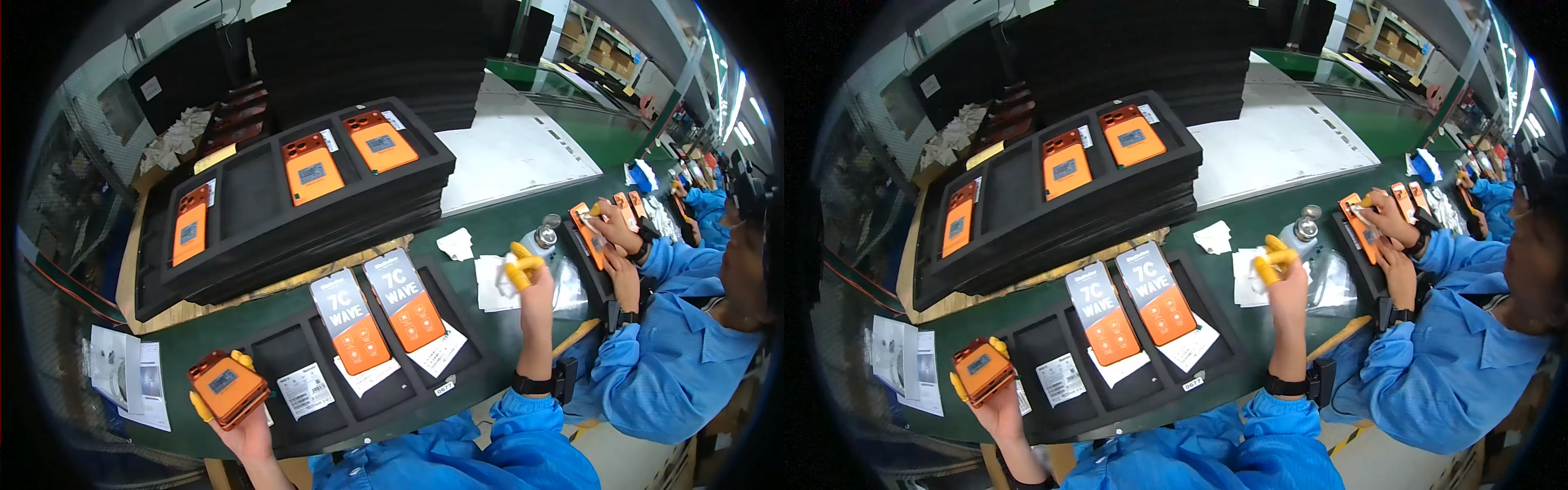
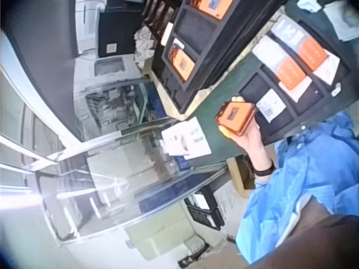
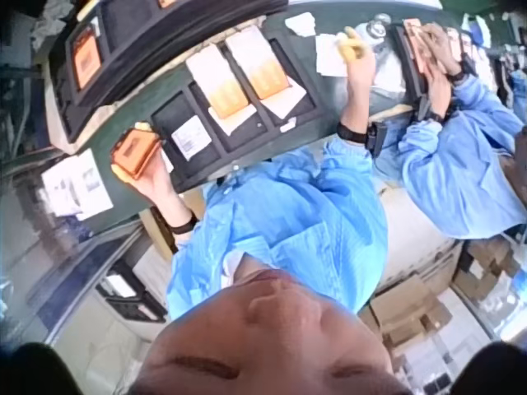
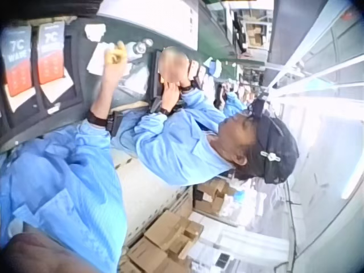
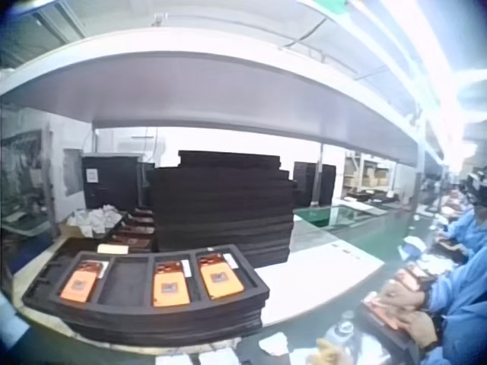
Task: Cleaning and inspecting smartphone devices on an assembly line.
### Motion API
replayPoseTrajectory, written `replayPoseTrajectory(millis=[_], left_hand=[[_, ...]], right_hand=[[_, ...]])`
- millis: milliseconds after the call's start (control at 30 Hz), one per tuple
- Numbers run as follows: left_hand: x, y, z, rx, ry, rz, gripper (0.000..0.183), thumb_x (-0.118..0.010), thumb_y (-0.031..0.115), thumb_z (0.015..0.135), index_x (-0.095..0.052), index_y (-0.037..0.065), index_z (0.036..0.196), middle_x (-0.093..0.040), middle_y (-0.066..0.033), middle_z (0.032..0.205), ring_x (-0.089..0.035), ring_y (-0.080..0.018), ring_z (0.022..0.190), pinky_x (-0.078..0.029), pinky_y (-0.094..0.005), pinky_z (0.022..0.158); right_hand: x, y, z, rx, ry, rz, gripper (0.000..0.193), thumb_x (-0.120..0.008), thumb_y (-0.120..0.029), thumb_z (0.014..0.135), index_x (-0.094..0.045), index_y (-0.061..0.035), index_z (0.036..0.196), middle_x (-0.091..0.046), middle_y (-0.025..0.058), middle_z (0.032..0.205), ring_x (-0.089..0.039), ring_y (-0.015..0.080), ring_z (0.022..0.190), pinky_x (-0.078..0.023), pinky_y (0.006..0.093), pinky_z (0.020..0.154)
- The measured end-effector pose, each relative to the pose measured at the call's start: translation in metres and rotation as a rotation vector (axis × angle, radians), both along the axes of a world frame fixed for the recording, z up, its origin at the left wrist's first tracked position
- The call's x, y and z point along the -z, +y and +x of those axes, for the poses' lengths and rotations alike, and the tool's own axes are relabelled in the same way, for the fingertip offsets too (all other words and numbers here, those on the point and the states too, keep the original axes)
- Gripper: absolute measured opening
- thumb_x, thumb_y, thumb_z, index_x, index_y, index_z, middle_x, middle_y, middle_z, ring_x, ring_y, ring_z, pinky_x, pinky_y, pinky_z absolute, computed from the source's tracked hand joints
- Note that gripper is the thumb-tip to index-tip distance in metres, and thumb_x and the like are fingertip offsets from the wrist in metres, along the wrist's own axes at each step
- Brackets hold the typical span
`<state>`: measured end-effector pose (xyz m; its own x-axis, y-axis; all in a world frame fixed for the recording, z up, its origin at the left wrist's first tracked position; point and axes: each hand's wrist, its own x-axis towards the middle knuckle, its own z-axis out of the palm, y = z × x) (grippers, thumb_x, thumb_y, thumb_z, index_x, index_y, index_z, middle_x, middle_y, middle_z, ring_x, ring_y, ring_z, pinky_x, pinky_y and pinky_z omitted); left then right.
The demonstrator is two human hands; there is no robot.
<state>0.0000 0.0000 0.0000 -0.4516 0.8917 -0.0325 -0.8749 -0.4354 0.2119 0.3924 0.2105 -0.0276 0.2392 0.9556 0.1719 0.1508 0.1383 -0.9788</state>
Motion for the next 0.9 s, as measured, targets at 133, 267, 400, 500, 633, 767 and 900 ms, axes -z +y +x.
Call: replayPoseTrajectory(millis=[133, 267, 400, 500, 633, 767, 900], left_hand=[[-0.004, 0.008, 0.006, -0.007, -0.089, -0.02, 0.06, -0.059, 0.038, 0.089, -0.039, 0.007, 0.137, -0.038, -0.0237, 0.138, -0.038, -0.038, 0.126, -0.03, -0.0503, 0.107], [-0.002, 0.012, 0.01, 0.011, -0.058, 0.001, 0.06, -0.061, 0.038, 0.088, -0.041, 0.005, 0.135, -0.04, -0.0248, 0.135, -0.039, -0.039, 0.125, -0.03, -0.0505, 0.107], [-0.005, 0.007, 0.01, -0.019, -0.135, -0.108, 0.061, -0.062, 0.04, 0.086, -0.044, 0.003, 0.132, -0.042, -0.0246, 0.134, -0.039, -0.0409, 0.124, -0.03, -0.0534, 0.107], [0.007, 0.004, 0.007, 0.019, 0.017, -0.028, 0.053, -0.056, 0.042, 0.09, -0.05, 0.004, 0.127, -0.047, -0.0207, 0.132, -0.041, -0.0392, 0.124, -0.03, -0.0527, 0.107], [0.005, 0.016, 0.016, 0.1, -0.252, -0.006, 0.056, -0.049, 0.048, 0.091, -0.05, 0.004, 0.126, -0.047, -0.0205, 0.132, -0.042, -0.039, 0.123, -0.031, -0.0534, 0.106], [-0.003, 0.015, 0.025, 0.071, -0.232, -0.1, 0.058, -0.051, 0.05, 0.09, -0.048, 0.005, 0.127, -0.044, -0.0233, 0.132, -0.039, -0.0393, 0.126, -0.032, -0.052, 0.106], [-0.01, 0.027, 0.03, -0.05, -0.164, -0.242, 0.058, -0.052, 0.048, 0.09, -0.046, 0.004, 0.128, -0.042, -0.024, 0.133, -0.038, -0.039, 0.127, -0.032, -0.0509, 0.108]], right_hand=[[-0.013, 0.006, 0.044, 0.265, 0.072, 0.14, 0.017, -0.064, -0.004, 0.085, -0.056, 0.0003, 0.098, -0.065, 0.0104, 0.094, -0.064, 0.0198, 0.081, -0.05, 0.0294, 0.071], [-0.041, 0.026, 0.055, 0.516, -0.701, 0.334, 0.014, -0.069, -0.005, 0.075, -0.063, 0.0018, 0.085, -0.062, 0.0184, 0.086, -0.062, 0.0319, 0.078, -0.049, 0.037, 0.073], [-0.028, 0.046, 0.059, 0.418, -1.107, 0.204, 0.014, -0.063, 0.0, 0.071, -0.062, 0.0016, 0.085, -0.059, 0.0188, 0.086, -0.06, 0.036, 0.083, -0.048, 0.044, 0.073], [-0.026, 0.058, 0.077, 0.275, -1.361, 0.056, 0.02, -0.058, -0.001, 0.078, -0.062, 0.0028, 0.096, -0.062, 0.0182, 0.094, -0.061, 0.0331, 0.09, -0.048, 0.0395, 0.08], [-0.028, 0.107, 0.183, -0.18, -1.248, -0.203, 0.041, -0.067, -0.02, 0.076, -0.058, -0.006, 0.113, -0.061, 0.0138, 0.109, -0.059, 0.026, 0.102, -0.042, 0.039, 0.093], [-0.032, 0.107, 0.17, -0.13, -1.057, -0.087, 0.043, -0.066, -0.018, 0.079, -0.057, -0.0059, 0.119, -0.061, 0.0126, 0.114, -0.059, 0.022, 0.105, -0.042, 0.0359, 0.094], [-0.052, 0.004, -0.029, -0.132, -0.497, 0.426, 0.035, -0.057, -0.002, 0.089, -0.052, 0.0019, 0.123, -0.059, 0.0108, 0.117, -0.057, 0.017, 0.105, -0.045, 0.029, 0.091]])
